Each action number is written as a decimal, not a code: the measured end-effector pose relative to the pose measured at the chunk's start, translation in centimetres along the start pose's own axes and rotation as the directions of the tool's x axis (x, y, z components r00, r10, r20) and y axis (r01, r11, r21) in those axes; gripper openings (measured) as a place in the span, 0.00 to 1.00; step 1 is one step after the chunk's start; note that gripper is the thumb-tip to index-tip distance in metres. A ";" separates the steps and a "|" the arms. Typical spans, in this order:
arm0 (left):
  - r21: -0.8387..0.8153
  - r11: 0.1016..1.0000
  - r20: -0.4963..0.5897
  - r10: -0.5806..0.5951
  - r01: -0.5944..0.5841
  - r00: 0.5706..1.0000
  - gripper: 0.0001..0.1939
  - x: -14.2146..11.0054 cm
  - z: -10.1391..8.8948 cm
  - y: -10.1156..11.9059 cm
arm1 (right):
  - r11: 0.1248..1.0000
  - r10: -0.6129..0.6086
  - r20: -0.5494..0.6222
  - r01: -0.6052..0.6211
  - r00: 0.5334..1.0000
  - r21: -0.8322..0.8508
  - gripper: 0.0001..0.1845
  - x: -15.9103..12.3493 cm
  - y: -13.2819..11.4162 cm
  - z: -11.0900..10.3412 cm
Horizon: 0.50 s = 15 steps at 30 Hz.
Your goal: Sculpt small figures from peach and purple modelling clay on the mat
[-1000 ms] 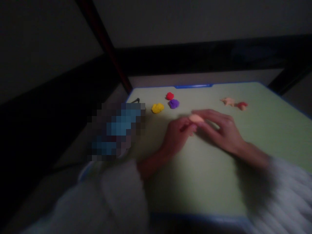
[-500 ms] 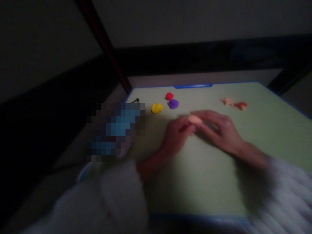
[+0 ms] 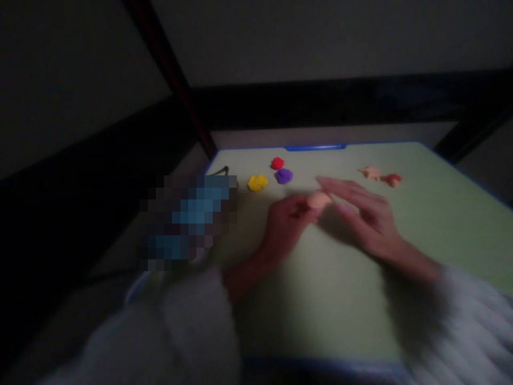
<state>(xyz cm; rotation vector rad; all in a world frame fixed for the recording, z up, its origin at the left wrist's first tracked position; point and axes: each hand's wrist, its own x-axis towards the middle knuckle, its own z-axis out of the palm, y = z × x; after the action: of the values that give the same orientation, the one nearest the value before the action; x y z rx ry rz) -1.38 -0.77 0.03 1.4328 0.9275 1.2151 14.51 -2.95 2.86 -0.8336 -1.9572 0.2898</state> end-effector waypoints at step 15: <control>0.075 0.993 0.017 0.091 -0.092 0.996 0.04 -0.6 0.1 0.3 | 0.972 0.192 -0.053 -0.182 0.980 0.151 0.16 -0.1 -0.8 0.7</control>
<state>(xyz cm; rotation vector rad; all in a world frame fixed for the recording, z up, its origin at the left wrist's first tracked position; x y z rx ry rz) -1.42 -1.44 0.16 1.5559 0.9156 1.2476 13.64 -3.53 2.85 -0.9218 -1.7745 0.5042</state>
